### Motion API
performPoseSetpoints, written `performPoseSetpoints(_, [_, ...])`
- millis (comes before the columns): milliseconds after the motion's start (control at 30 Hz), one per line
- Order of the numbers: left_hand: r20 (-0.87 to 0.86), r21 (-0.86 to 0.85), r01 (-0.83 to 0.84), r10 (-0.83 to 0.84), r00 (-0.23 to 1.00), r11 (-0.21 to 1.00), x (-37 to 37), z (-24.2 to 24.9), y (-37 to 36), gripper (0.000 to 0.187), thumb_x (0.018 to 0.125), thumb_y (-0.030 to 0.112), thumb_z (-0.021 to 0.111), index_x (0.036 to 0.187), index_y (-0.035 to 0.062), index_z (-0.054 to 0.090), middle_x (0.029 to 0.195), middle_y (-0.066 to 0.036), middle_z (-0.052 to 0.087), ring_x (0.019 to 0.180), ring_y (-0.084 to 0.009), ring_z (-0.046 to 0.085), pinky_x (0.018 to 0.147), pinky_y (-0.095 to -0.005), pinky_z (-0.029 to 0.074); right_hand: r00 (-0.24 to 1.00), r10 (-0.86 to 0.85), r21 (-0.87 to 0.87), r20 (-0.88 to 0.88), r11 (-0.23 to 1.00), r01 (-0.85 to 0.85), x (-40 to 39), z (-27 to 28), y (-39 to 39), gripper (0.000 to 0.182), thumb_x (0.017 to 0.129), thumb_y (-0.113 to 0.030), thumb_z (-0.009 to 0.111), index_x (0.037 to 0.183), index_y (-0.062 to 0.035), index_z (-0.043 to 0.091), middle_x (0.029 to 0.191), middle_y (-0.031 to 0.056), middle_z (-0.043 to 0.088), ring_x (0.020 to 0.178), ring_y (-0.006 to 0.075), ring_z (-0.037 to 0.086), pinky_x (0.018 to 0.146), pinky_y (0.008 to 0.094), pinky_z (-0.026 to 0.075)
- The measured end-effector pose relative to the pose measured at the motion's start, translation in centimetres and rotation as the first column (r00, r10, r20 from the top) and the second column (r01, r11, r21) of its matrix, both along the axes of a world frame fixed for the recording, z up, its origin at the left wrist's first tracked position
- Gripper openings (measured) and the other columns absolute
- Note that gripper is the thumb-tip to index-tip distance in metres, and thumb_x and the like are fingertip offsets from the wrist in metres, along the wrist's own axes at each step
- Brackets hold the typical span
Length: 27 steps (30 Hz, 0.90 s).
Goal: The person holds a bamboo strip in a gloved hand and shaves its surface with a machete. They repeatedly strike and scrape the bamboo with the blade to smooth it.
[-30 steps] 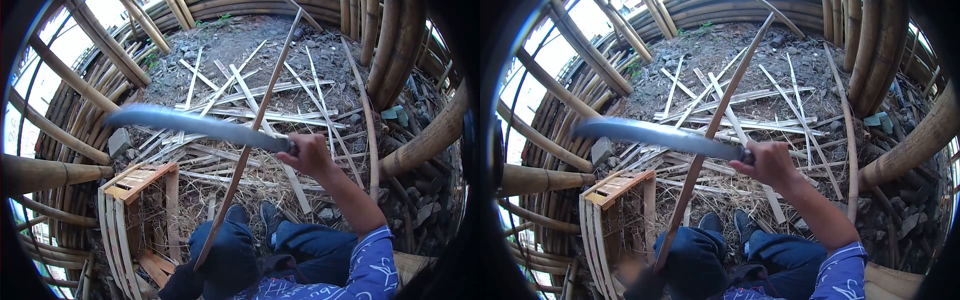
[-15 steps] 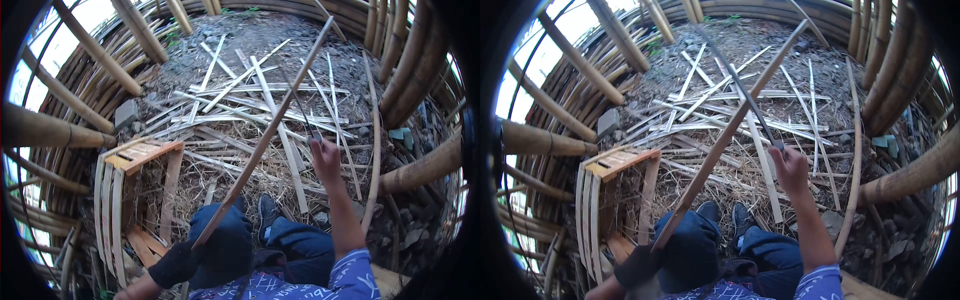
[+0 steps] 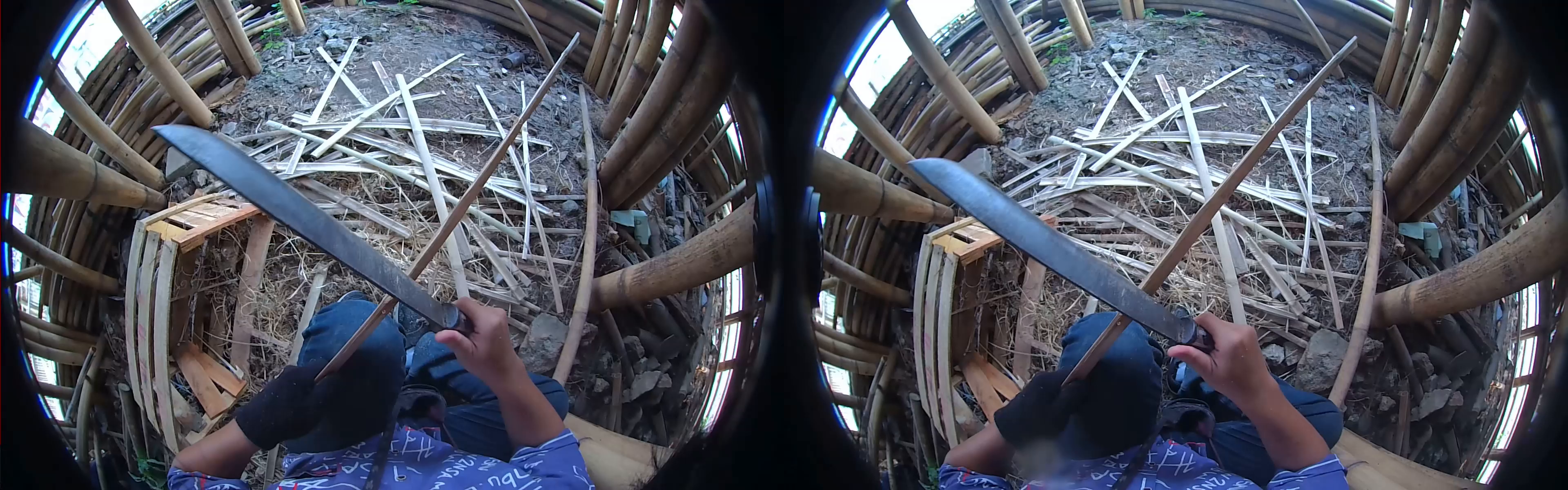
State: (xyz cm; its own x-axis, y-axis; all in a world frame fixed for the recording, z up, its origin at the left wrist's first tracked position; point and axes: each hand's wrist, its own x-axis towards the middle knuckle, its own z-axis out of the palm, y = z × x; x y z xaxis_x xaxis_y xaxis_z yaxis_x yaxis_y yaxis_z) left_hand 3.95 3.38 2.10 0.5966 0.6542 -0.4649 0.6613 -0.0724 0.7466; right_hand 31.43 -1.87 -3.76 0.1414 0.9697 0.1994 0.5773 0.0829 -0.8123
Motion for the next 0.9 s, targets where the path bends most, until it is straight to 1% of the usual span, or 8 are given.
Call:
performPoseSetpoints(67, [0.002, 0.021, 0.004, -0.004, 1.000, 1.000, -0.1, -0.2, -0.5, 0.024, 0.089, 0.016, 0.052, 0.107, 0.0007, 0.056, 0.081, -0.028, 0.061, 0.081, -0.0443, 0.060, 0.066, -0.0471, 0.048, 0.999, 0.017, -0.014, 0.033, 1.000, -0.016, 0.1, 0.7, 0.0, 0.058, 0.077, -0.056, 0.067, 0.077, 0.0014, 0.058, 0.053, 0.0120, 0.052, 0.048, 0.0291, 0.057, 0.048, 0.0344, 0.045])
performPoseSetpoints(133, [0.009, 0.297, 0.049, -0.054, 0.999, 0.954, -0.6, -1.4, -1.5, 0.028, 0.089, 0.019, 0.053, 0.112, 0.0025, 0.058, 0.083, -0.023, 0.063, 0.077, -0.0414, 0.062, 0.067, -0.0450, 0.048, 0.998, 0.038, -0.029, 0.059, 0.999, -0.036, 0.1, 1.5, 0.2, 0.059, 0.077, -0.057, 0.066, 0.076, 0.0014, 0.058, 0.053, 0.0118, 0.052, 0.047, 0.0292, 0.057, 0.047, 0.0348, 0.044])
performPoseSetpoints(267, [0.070, 0.191, -0.009, -0.004, 0.998, 0.982, -0.3, -0.3, -1.1, 0.034, 0.087, 0.019, 0.055, 0.118, 0.0031, 0.054, 0.088, -0.025, 0.062, 0.080, -0.0428, 0.062, 0.071, -0.0483, 0.048, 0.992, 0.031, -0.013, 0.125, 0.999, -0.030, -0.1, 2.3, 0.9, 0.058, 0.078, -0.056, 0.066, 0.072, 0.0009, 0.056, 0.052, 0.0117, 0.052, 0.047, 0.0301, 0.058, 0.046, 0.0355, 0.045])
performPoseSetpoints(467, [-0.030, 0.045, 0.067, -0.065, 0.997, 0.997, -0.4, -0.1, -0.5, 0.035, 0.088, 0.019, 0.054, 0.120, 0.0037, 0.054, 0.091, -0.027, 0.062, 0.085, -0.0437, 0.061, 0.073, -0.0472, 0.050, 0.937, 0.077, 0.055, 0.339, 0.993, -0.102, 1.4, 0.8, 2.4, 0.059, 0.076, -0.059, 0.066, 0.072, -0.0011, 0.057, 0.054, 0.0117, 0.055, 0.050, 0.0295, 0.060, 0.048, 0.0370, 0.048])
performPoseSetpoints(567, [0.141, 0.039, 0.034, -0.039, 0.989, 0.999, 0.2, 0.4, -0.2, 0.034, 0.088, 0.019, 0.053, 0.119, 0.0043, 0.054, 0.089, -0.026, 0.063, 0.082, -0.0440, 0.062, 0.070, -0.0468, 0.050, 0.918, 0.087, 0.085, 0.386, 0.988, -0.129, 2.0, 0.5, 3.1, 0.062, 0.073, -0.064, 0.066, 0.072, -0.0022, 0.057, 0.056, 0.0112, 0.056, 0.051, 0.0280, 0.061, 0.048, 0.0370, 0.049])
performPoseSetpoints(633, [0.247, 0.462, 0.174, -0.315, 0.916, 0.870, 1.1, 1.4, 0.3, 0.035, 0.088, 0.019, 0.054, 0.119, 0.0051, 0.054, 0.087, -0.025, 0.063, 0.080, -0.0437, 0.062, 0.069, -0.0473, 0.050, 0.908, 0.071, 0.125, 0.413, 0.983, -0.134, 2.6, 0.1, 3.4, 0.063, 0.072, -0.065, 0.066, 0.072, -0.0027, 0.057, 0.056, 0.0105, 0.055, 0.050, 0.0271, 0.061, 0.048, 0.0361, 0.049])
performPoseSetpoints(867, [0.345, 0.061, -0.043, 0.019, 0.938, 0.997, 0.6, 0.6, -0.3, 0.037, 0.086, 0.022, 0.059, 0.118, 0.0042, 0.056, 0.084, -0.025, 0.062, 0.075, -0.0409, 0.063, 0.066, -0.0476, 0.049, 0.887, 0.037, 0.200, 0.461, 0.969, -0.145, 4.6, -0.7, 3.8, 0.062, 0.071, -0.064, 0.067, 0.071, -0.0035, 0.057, 0.055, 0.0098, 0.055, 0.050, 0.0266, 0.060, 0.047, 0.0355, 0.048])
performPoseSetpoints(900, [0.297, -0.037, -0.071, 0.079, 0.952, 0.997, 0.2, 0.4, -0.4, 0.036, 0.086, 0.023, 0.059, 0.117, 0.0029, 0.056, 0.081, -0.023, 0.061, 0.072, -0.0398, 0.062, 0.064, -0.0472, 0.049, 0.908, -0.022, 0.132, 0.419, 0.991, -0.037, 5.9, -1.1, 3.8, 0.061, 0.073, -0.065, 0.065, 0.069, -0.0041, 0.057, 0.055, 0.0098, 0.055, 0.050, 0.0265, 0.060, 0.047, 0.0358, 0.047])
